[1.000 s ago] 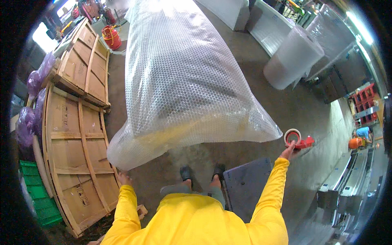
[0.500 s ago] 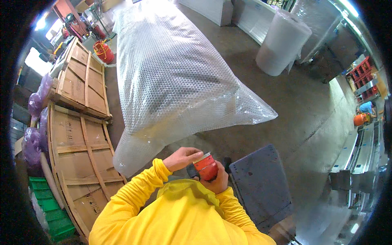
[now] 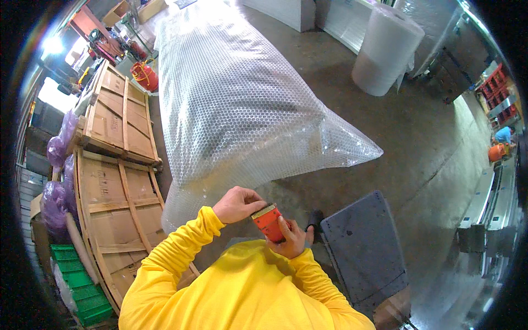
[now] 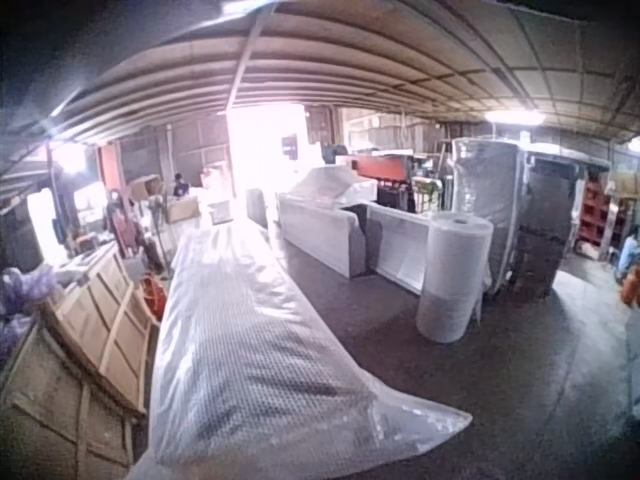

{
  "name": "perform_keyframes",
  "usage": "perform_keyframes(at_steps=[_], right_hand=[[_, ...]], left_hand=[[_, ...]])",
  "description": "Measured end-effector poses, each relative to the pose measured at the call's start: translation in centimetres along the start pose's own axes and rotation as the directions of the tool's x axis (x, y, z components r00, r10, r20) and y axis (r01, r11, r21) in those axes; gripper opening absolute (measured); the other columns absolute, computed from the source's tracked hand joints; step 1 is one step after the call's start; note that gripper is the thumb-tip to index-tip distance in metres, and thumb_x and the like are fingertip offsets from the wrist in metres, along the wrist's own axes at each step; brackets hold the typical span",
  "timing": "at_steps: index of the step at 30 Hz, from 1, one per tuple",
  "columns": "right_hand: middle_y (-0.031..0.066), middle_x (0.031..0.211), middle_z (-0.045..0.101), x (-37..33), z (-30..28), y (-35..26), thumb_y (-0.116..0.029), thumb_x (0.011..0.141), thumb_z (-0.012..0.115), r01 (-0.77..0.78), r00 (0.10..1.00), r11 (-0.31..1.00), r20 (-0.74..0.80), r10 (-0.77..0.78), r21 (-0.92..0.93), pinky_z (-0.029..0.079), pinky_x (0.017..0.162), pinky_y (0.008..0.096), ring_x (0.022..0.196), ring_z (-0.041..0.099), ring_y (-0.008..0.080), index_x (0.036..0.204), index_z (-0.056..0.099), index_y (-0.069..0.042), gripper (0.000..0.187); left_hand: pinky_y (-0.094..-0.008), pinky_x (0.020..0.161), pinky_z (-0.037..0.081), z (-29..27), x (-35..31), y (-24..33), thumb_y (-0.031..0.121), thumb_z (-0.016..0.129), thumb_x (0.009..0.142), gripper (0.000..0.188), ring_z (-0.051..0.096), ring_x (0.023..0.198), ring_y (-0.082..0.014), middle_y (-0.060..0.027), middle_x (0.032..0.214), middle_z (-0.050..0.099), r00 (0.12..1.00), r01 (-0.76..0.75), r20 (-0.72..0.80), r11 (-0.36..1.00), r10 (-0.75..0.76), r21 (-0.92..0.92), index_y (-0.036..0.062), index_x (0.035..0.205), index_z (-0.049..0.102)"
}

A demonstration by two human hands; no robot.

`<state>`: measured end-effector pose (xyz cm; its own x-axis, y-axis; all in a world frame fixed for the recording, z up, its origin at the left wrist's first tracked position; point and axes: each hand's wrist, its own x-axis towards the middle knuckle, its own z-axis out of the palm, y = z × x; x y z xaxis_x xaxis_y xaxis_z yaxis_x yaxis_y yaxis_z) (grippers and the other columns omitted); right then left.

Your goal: The person wraps a stainless steel commercial kitchen appliance with bubble wrap. They unroll the bubble wrap, cut it to size with a box cutter, and secure it with packing tape.

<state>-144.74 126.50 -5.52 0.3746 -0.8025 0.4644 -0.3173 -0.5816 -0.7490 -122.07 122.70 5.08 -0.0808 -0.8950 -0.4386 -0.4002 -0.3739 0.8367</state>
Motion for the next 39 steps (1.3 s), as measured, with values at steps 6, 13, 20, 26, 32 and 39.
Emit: perform_keyframes(at_steps=[6, 13, 20, 26, 32, 39], right_hand=[[0.0164, 0.100, 0.061, -0.6, 0.3, 0.7, -0.033, 0.064, 0.081, 0.018, 0.999, 1.000, 0.031, -0.018, 0.000, 0.055, 0.060, 0.0415, 0.076, 0.065, 0.0338, 0.134, 0.051, -0.020, 0.078], [0.0157, 0.093, 0.058, 0.5, 4.6, 6.4, -0.032, 0.065, 0.078, -0.244, 0.954, 0.950, 0.128, 0.271, -0.194, 0.054, 0.060, 0.0462, 0.074, 0.064, 0.0373, 0.139, 0.046, -0.031, 0.080], [0.0166, 0.102, 0.061, 4.1, 9.9, 10.5, -0.034, 0.067, 0.074, -0.287, 0.943, 0.946, 0.129, 0.307, -0.153, 0.055, 0.065, 0.0481, 0.078, 0.065, 0.0394, 0.142, 0.041, -0.037, 0.082], [0.0177, 0.105, 0.062, 3.0, 10.9, 12.8, -0.040, 0.067, 0.073, -0.352, 0.887, 0.906, 0.225, 0.403, -0.234, 0.055, 0.072, 0.0482, 0.084, 0.065, 0.0409, 0.141, 0.043, -0.037, 0.080], [0.0203, 0.108, 0.062, 2.4, 11.3, 13.7, -0.041, 0.069, 0.071, -0.390, 0.797, 0.845, 0.327, 0.508, -0.365, 0.054, 0.075, 0.0503, 0.088, 0.065, 0.0419, 0.143, 0.039, -0.037, 0.080], [0.0205, 0.109, 0.063, 1.9, 11.7, 15.1, -0.041, 0.073, 0.068, -0.355, 0.777, 0.832, 0.360, 0.516, -0.427, 0.053, 0.074, 0.0513, 0.089, 0.064, 0.0426, 0.144, 0.035, -0.035, 0.079]], left_hand=[[-0.0326, 0.070, 0.053, 0.1, 0.0, 1.2, 0.014, 0.066, 0.084, 0.015, 0.064, 0.069, -0.0186, -0.0111, 0.077, 0.069, 0.985, -0.129, -0.090, 0.979, 0.145, 0.158, 0.0007, 0.088, 0.070], [-0.0399, 0.077, 0.043, -3.5, 5.1, 3.9, 0.014, 0.068, 0.077, 0.018, 0.055, 0.087, -0.0219, -0.0052, 0.086, 0.058, 0.577, -0.134, -0.219, 0.356, 0.787, 0.925, 0.0149, 0.095, 0.069], [-0.0394, 0.088, 0.043, -4.6, 7.3, 3.0, 0.014, 0.072, 0.073, 0.055, 0.054, 0.100, -0.0247, -0.0062, 0.109, 0.053, 0.675, -0.193, -0.276, 0.524, 0.685, 0.829, 0.0201, 0.126, 0.059], [-0.0399, 0.091, 0.042, -4.8, 7.4, 3.1, 0.013, 0.075, 0.072, 0.064, 0.052, 0.104, -0.0263, -0.0070, 0.111, 0.052, 0.711, -0.133, -0.284, 0.519, 0.644, 0.844, 0.0186, 0.132, 0.054], [-0.0401, 0.088, 0.040, -3.9, 8.0, 2.8, 0.015, 0.073, 0.075, 0.061, 0.052, 0.101, -0.0254, -0.0062, 0.110, 0.052, 0.676, -0.053, -0.293, 0.441, 0.676, 0.896, 0.0199, 0.132, 0.053], [-0.0401, 0.092, 0.039, -1.4, 7.5, -0.5, 0.015, 0.070, 0.078, 0.046, 0.053, 0.105, -0.0256, -0.0064, 0.112, 0.054, 0.511, -0.179, -0.170, 0.297, 0.843, 0.938, 0.0159, 0.122, 0.058]])
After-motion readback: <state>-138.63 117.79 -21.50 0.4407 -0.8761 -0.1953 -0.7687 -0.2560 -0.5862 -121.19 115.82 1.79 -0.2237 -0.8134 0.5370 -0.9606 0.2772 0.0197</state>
